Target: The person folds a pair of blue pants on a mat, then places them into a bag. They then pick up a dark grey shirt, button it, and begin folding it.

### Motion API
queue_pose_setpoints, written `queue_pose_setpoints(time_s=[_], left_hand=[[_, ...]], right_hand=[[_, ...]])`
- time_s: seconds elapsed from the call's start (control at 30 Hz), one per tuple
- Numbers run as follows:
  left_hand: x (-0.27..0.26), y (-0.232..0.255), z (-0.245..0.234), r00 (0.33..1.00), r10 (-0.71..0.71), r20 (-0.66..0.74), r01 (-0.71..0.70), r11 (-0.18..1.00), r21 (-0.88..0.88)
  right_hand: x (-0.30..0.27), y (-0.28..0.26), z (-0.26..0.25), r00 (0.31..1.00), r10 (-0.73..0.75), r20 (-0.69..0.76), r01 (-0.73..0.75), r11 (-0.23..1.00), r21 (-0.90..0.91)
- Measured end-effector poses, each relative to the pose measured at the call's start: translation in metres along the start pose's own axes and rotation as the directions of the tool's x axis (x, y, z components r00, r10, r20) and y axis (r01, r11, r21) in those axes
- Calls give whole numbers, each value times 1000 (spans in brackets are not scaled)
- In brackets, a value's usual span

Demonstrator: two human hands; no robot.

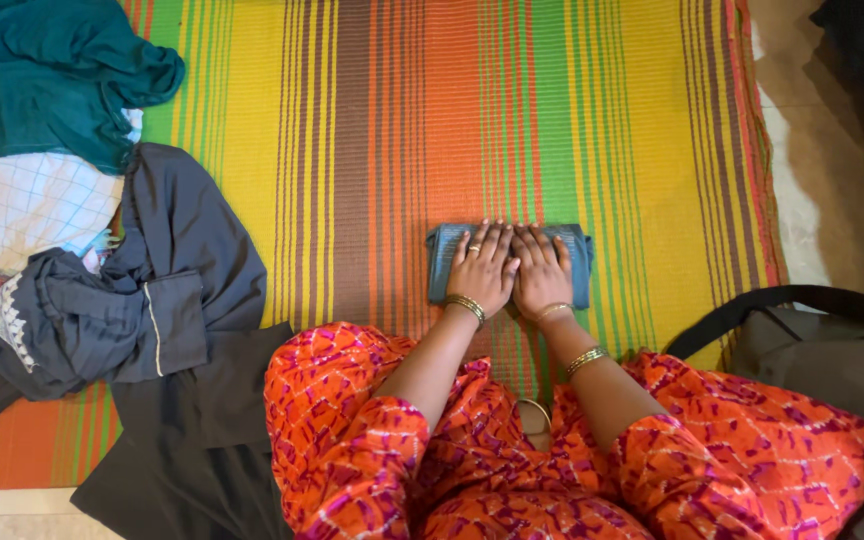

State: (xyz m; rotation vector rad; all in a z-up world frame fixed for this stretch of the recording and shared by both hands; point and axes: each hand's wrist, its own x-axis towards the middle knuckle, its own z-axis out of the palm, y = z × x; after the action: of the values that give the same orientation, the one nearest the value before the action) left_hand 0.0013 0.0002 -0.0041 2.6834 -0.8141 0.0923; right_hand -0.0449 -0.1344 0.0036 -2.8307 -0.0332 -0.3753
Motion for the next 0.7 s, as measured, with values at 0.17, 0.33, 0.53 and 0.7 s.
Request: queue_pose_setpoints(time_s=[0.17,0.33,0.53,0.7], left_hand=[[7,8,-20,988,-131,86,127,991,49],[15,-5,-35,917,-330,223,311,943,117],[9,-49,-42,826,-558,86,550,829,99],[1,-2,-1,998,61,-3,-61,998,23]], right_hand=[[10,-2,-16,995,76,68,-70,993,-95],[13,20,-21,951,277,134,-260,957,-132],[17,51,-23,946,320,-55,-325,937,-131],[3,-3,-4,947,75,312,43,934,-354]])
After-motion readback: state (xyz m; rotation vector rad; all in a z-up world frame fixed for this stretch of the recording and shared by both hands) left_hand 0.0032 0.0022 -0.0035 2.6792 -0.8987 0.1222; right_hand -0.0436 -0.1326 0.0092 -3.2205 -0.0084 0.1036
